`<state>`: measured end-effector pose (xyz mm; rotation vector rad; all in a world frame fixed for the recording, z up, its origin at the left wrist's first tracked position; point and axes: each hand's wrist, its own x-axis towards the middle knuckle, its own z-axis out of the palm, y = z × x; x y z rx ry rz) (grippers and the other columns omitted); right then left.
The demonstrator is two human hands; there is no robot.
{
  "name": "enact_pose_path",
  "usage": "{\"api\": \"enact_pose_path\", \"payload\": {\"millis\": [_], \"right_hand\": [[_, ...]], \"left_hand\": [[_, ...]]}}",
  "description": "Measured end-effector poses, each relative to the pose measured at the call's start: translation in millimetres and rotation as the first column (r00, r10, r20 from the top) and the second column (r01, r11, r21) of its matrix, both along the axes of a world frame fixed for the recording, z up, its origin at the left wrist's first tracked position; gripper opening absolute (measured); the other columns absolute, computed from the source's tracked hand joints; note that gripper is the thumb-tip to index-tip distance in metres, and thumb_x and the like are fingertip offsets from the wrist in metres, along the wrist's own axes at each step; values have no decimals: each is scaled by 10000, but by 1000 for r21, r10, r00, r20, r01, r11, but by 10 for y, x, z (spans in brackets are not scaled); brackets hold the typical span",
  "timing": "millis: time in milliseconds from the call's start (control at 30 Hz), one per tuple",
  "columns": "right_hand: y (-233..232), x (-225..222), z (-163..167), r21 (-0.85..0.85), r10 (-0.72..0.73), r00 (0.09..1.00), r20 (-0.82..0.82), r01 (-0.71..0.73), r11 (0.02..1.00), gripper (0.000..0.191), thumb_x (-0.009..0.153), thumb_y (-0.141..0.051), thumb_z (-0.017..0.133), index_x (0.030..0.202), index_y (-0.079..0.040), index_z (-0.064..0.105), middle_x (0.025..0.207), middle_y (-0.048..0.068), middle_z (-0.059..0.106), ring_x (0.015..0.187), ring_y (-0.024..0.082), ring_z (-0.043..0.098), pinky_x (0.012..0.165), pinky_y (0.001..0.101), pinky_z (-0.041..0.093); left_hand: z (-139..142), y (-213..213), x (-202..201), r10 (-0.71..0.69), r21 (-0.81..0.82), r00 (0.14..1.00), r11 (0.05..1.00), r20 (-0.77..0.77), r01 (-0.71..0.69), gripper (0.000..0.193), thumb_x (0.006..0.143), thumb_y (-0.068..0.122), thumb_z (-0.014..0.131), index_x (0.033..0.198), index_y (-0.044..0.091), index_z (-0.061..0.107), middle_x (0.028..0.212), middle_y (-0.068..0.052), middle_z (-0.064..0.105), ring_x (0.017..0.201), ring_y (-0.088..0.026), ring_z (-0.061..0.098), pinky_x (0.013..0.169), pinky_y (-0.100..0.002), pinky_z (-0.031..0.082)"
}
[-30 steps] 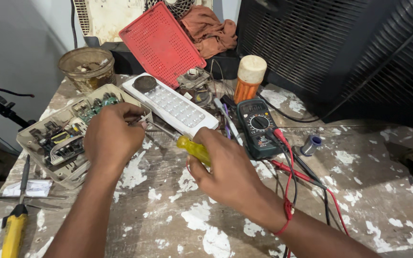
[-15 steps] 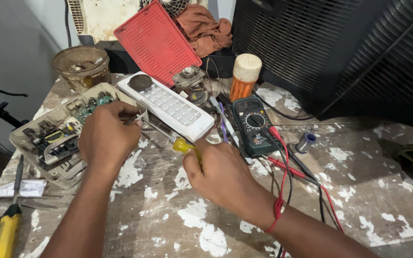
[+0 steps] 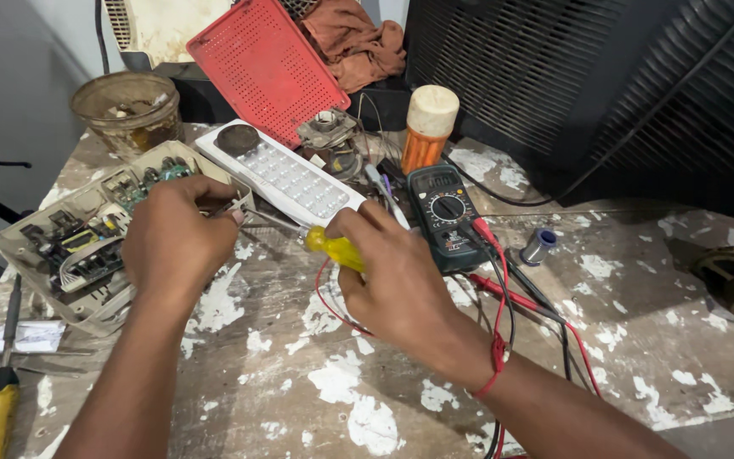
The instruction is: The person repairs an electronic device at a cluttered workbench. They unscrew the plastic casing with a yellow-handled screwdriver, open the housing to expose the internal circuit board, work on the board and connectors by hand, and finally adjust a multimeter on the bench.
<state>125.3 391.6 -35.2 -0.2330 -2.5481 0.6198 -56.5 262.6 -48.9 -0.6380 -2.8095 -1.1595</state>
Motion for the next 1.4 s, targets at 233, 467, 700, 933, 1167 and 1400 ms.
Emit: {"api": "enact_pose_path", "payload": {"millis": [233, 467, 700, 933, 1167, 1400], "right_hand": [[-163, -39, 46, -55, -180, 919, 352, 212, 976, 293, 1008, -272, 638, 1132, -9, 608, 773, 246, 712, 731, 399, 714, 741, 469, 557], [-92, 26, 16, -14, 49, 997, -63, -50, 999, 276, 848, -120, 662, 1068, 42, 628, 935, 232, 688, 750, 371, 708, 676, 479, 544], [-122, -55, -69, -109, -119, 974, 195, 142, 984, 350, 955, -264, 685, 1163, 12, 628, 661, 234, 690, 632, 392, 704, 688, 489, 566], [-108, 11, -56, -79, -27, 999, -18, 25, 997, 223, 906, -156, 612, 1042, -3, 700, 875, 207, 702, 699, 354, 713, 665, 462, 556], [-152, -9, 31, -79, -77, 993, -92, 70, 994, 369, 853, -200, 683, 1155, 8, 642, 993, 240, 679, 851, 381, 699, 736, 474, 545], [-190, -9, 53, -105, -121, 969, 216, 146, 984, 225, 973, -215, 603, 1100, -31, 580, 924, 189, 729, 815, 372, 725, 764, 470, 544]], "left_hand": [[-15, 11, 25, 30, -26, 1000, 999, -2, -30, 252, 817, 251, 817, 1069, 248, 812, 957, -13, 789, 846, -250, 738, 725, -407, 531], [10, 4, 27, 33, -39, 999, 999, -6, -33, 253, 822, 261, 815, 1076, 259, 813, 966, -17, 791, 856, -253, 736, 733, -414, 530], [8, 8, 28, 47, -40, 999, 998, 10, -46, 262, 816, 263, 820, 1078, 267, 813, 970, -24, 786, 850, -254, 737, 738, -415, 527], [-3, 1, 20, 28, -25, 1000, 999, 6, -28, 252, 820, 255, 815, 1072, 252, 811, 951, -3, 793, 852, -231, 740, 723, -409, 527], [7, 11, 19, 31, -28, 999, 999, 26, -30, 252, 821, 249, 810, 1074, 246, 810, 951, 1, 795, 855, -223, 742, 725, -399, 527], [14, 11, 33, 36, -24, 999, 999, 31, -35, 263, 815, 255, 821, 1076, 233, 806, 977, -7, 789, 869, -229, 740, 746, -387, 531]]}}
